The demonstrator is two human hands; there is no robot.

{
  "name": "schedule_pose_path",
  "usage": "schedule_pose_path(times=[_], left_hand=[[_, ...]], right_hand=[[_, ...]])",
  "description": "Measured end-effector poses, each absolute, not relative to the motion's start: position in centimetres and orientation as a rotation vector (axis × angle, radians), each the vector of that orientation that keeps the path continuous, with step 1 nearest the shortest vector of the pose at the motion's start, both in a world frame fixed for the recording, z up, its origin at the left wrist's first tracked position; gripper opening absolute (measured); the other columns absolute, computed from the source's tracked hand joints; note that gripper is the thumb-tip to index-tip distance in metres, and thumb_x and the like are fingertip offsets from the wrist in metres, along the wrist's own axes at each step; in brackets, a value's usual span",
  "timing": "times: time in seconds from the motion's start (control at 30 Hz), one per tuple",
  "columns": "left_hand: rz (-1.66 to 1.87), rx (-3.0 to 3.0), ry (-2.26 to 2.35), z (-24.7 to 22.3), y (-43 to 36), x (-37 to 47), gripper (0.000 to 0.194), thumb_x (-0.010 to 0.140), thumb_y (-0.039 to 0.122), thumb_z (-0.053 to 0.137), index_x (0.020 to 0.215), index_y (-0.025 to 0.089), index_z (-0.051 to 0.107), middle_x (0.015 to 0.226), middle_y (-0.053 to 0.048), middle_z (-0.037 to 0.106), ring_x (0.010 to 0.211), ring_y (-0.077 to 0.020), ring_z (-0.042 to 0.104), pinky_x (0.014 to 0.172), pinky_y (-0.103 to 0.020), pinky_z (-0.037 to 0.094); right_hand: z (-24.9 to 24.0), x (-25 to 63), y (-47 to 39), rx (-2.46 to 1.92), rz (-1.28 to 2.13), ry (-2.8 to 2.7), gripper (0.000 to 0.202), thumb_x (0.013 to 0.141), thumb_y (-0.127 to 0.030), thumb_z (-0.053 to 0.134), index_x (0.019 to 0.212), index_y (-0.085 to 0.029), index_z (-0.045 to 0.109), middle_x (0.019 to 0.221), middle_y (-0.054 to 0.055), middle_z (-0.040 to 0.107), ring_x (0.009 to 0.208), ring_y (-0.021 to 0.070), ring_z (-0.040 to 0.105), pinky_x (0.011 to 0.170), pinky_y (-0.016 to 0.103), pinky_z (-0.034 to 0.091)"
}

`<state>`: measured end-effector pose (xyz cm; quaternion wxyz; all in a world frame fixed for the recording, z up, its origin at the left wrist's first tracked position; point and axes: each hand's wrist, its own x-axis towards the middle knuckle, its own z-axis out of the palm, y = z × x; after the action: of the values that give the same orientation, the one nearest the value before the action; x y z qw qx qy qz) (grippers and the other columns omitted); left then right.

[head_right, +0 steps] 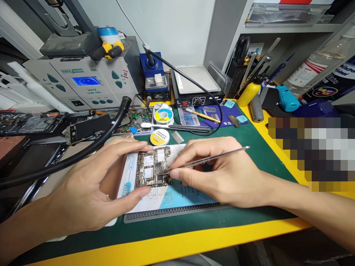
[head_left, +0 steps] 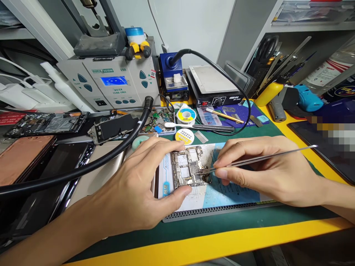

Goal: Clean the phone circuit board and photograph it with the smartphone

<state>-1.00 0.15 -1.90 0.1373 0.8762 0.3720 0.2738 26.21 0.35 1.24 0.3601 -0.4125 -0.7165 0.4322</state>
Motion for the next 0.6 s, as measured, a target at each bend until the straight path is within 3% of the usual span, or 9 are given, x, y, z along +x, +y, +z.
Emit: schedule_pose_path(times=[0.6], left_hand=[[0.793, 2.522, 1.075, -2.06, -0.04, -1.1, 0.061, 0.09, 0.034, 0.075, 0.144, 0.027, 0.048, 0.137, -0.002, 0.066, 0.133, -0.0197, 0.058, 0.126, -0.033, 0.036]], right_hand=[[1.29, 26.46, 0.15, -1.062, 1.151, -1.816, 0.009, 0.079, -0.02, 0.094, 0.08, -0.02, 0.085, 0.075, 0.001, 0.08, 0.063, 0.0122, 0.07, 0.057, 0.017, 0.055]])
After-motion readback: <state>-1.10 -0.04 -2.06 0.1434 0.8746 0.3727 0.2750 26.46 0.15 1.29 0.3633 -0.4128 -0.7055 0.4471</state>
